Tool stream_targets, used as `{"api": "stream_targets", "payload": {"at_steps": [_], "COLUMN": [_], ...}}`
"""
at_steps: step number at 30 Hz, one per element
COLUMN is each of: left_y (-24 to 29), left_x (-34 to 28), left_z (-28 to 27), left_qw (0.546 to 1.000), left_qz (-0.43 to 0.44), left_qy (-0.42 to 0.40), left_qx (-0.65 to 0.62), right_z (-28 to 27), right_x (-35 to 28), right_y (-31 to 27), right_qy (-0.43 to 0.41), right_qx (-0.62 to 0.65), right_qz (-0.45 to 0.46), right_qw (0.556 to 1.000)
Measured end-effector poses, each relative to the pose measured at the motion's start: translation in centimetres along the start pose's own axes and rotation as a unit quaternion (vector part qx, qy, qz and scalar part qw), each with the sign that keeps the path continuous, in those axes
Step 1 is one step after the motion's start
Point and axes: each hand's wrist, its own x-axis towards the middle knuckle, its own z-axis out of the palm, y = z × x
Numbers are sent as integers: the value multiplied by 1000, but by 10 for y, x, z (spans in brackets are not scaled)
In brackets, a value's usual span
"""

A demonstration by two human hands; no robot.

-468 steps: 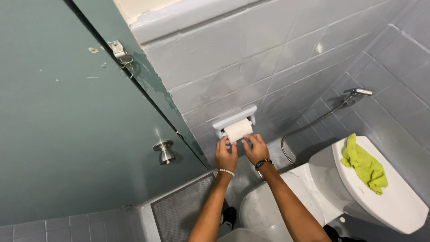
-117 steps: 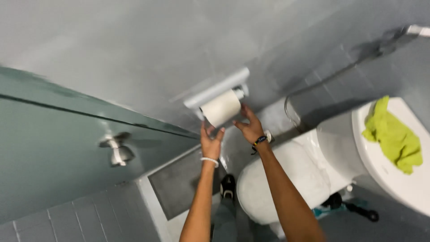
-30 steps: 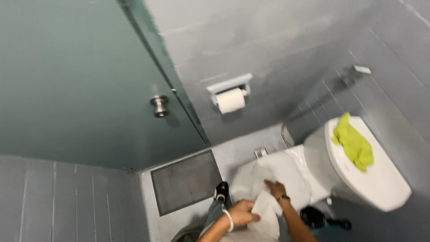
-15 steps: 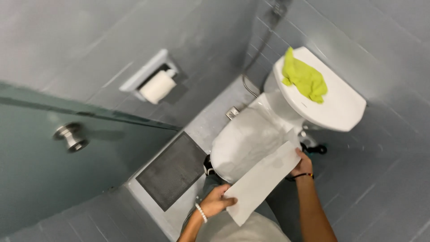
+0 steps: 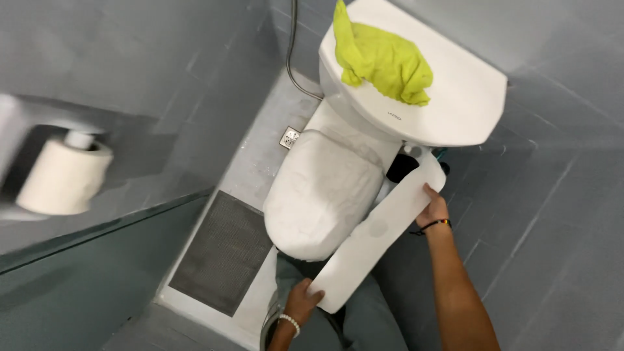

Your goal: Rinsing a toilet seat with water and then lining it with toilet paper.

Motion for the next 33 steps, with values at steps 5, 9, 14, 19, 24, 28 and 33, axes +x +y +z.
{"api": "stream_targets", "payload": {"at_steps": [5, 9, 14, 19, 24, 28, 33], "left_y": [-36, -83, -130, -130, -163, -149, -138], "left_x": [57, 114, 153, 152, 161, 162, 166], "left_z": [14, 24, 33, 36, 36, 33, 32], "left_qw": [995, 993, 986, 977, 977, 978, 968], "left_qz": [-73, -78, -106, -161, -105, -136, -179], "left_qy": [57, 71, 104, 111, 158, 148, 141], "left_qx": [42, 53, 79, 82, 95, 55, -104], "right_z": [38, 47, 51, 64, 62, 63, 59], "right_x": [21, 72, 123, 122, 129, 129, 132], "right_y": [2, 20, 42, 43, 46, 46, 48], "right_qy": [10, 2, 16, 85, 81, 90, 73], "right_qx": [-24, -16, -99, -163, -194, -225, -308], "right_qz": [10, 20, 34, 55, 63, 57, 32], "right_qw": [1000, 1000, 994, 981, 976, 969, 948]}}
